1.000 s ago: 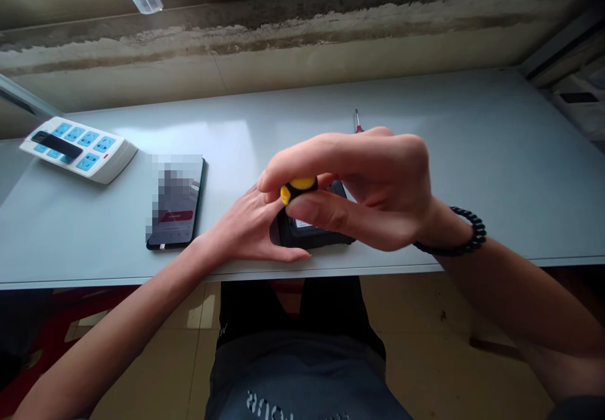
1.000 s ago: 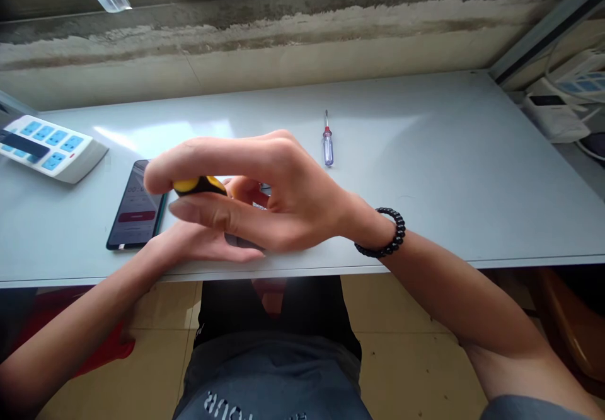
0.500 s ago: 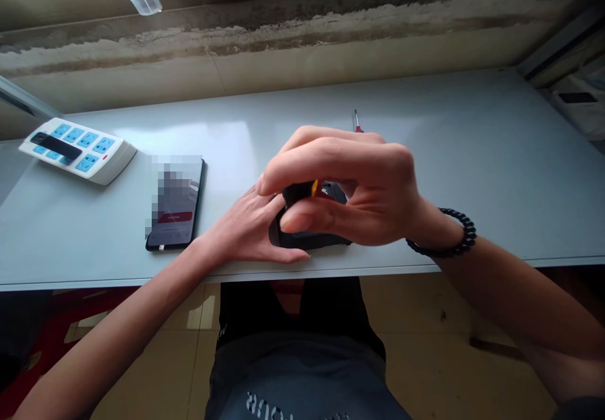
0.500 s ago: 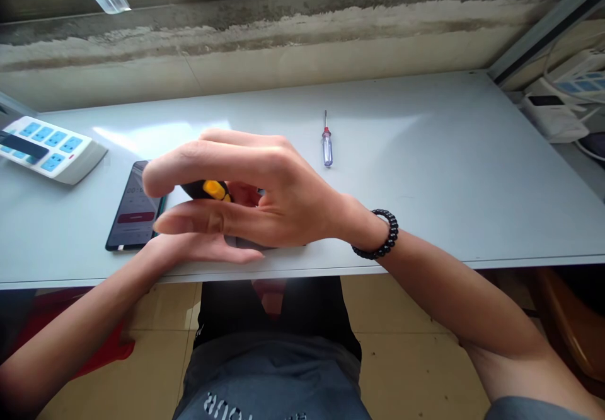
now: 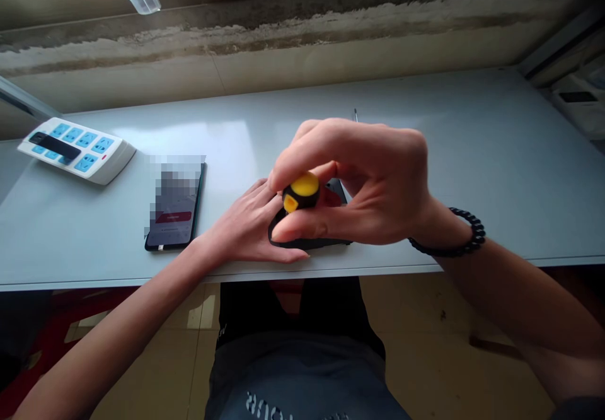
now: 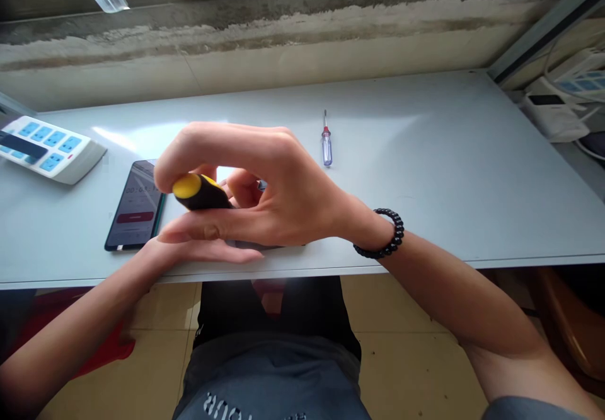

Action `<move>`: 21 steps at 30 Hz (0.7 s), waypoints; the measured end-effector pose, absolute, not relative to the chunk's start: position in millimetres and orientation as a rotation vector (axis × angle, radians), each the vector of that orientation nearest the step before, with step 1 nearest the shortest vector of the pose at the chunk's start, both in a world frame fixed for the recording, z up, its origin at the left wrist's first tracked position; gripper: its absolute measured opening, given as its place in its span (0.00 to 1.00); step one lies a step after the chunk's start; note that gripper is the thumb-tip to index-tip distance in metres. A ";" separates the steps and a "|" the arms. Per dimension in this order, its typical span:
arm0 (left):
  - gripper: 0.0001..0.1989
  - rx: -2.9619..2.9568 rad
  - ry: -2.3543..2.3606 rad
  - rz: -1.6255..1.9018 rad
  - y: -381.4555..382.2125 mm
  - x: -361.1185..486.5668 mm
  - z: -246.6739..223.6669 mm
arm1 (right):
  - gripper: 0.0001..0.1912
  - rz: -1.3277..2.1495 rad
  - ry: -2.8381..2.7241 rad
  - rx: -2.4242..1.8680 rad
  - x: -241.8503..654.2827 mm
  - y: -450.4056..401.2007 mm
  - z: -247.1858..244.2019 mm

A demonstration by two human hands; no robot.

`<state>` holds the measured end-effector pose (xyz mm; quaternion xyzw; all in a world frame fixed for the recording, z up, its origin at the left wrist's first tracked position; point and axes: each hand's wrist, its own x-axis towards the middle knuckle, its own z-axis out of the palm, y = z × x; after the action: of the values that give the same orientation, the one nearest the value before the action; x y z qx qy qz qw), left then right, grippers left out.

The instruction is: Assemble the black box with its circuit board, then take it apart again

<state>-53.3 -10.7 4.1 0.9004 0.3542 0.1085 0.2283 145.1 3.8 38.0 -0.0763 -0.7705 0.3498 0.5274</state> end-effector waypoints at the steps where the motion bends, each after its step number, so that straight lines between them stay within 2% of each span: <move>1: 0.41 2.484 0.966 0.316 -11.4 -52.9 4.9 | 0.09 0.832 -1.828 -0.178 144.6 4.1 36.4; 4: 0.45 2.510 0.935 0.361 -13.0 -53.0 5.3 | 0.08 0.711 -1.848 -0.183 143.2 5.7 33.0; 7: 0.45 2.520 0.901 0.390 -11.6 -55.5 0.3 | 0.06 0.598 -1.921 -0.188 143.7 5.0 36.0; 12: 0.42 2.519 0.918 0.397 -8.2 -57.7 -8.3 | 0.21 0.783 -2.047 -0.190 151.2 0.5 50.7; 18: 0.37 2.518 0.996 0.291 -10.4 -54.7 1.3 | 0.07 0.764 -1.969 -0.258 151.8 1.5 46.0; 21: 0.36 2.513 1.004 0.264 -10.1 -54.4 4.4 | 0.08 0.807 -1.889 -0.314 149.3 -1.4 42.8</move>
<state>-54.4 -10.1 4.4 0.9037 0.3611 0.0950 0.2095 149.3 -1.4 42.8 -0.1301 -0.7836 0.3347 0.5070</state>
